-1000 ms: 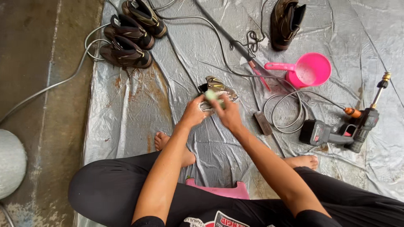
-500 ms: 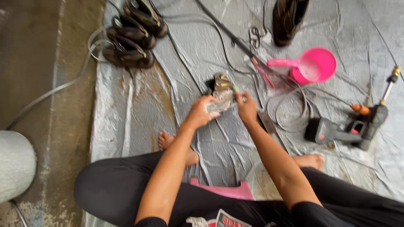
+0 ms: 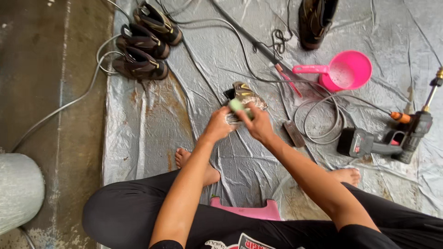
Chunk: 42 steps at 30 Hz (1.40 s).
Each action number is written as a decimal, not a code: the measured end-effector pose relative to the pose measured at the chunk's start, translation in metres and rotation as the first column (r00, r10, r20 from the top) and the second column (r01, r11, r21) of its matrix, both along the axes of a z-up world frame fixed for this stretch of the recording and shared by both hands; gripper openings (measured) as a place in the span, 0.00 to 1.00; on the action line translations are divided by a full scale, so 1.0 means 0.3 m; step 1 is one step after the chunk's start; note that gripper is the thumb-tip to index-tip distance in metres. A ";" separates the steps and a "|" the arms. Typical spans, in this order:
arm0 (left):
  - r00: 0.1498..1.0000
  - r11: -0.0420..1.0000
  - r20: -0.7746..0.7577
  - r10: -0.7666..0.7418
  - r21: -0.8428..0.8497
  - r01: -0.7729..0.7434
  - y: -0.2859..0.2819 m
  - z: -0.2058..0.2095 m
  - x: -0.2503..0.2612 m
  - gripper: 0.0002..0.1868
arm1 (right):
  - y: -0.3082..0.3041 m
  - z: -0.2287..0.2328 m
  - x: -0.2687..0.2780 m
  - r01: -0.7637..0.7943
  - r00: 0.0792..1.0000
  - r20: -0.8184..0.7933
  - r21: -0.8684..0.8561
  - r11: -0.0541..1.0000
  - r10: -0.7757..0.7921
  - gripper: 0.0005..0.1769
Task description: The person scrubs a shoe with a green brush while sitting on a plastic sheet on the floor. They hold the shoe with one hand and scrub the surface with the other, focusing on the upper part of the shoe.
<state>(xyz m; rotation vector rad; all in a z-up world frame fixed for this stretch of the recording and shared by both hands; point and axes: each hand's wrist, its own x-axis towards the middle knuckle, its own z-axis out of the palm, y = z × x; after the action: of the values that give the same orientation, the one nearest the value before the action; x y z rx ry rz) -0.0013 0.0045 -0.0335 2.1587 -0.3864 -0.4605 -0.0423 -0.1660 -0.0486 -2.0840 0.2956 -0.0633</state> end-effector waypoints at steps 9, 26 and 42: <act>0.999 0.999 -0.043 0.031 -0.043 -0.033 -0.007 0.038 -0.020 0.32 | -0.080 -0.047 0.023 0.112 0.974 -0.192 -0.048 0.993 -0.119 0.28; 0.999 0.998 -0.031 0.018 -0.056 -0.019 0.009 0.072 -0.015 0.29 | -0.232 -0.152 0.099 0.173 0.916 -0.342 -0.141 0.975 -0.212 0.33; 0.999 0.996 0.019 -0.044 -0.073 0.045 0.027 0.026 0.056 0.36 | -0.103 -0.015 -0.013 -0.190 0.981 0.016 -0.062 0.980 0.191 0.23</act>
<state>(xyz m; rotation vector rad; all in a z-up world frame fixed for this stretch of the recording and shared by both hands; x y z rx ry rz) 0.0157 0.0127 -0.0258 2.0880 -0.4550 -0.4455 -0.0463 -0.1969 -0.0531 -2.1601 0.0804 0.0200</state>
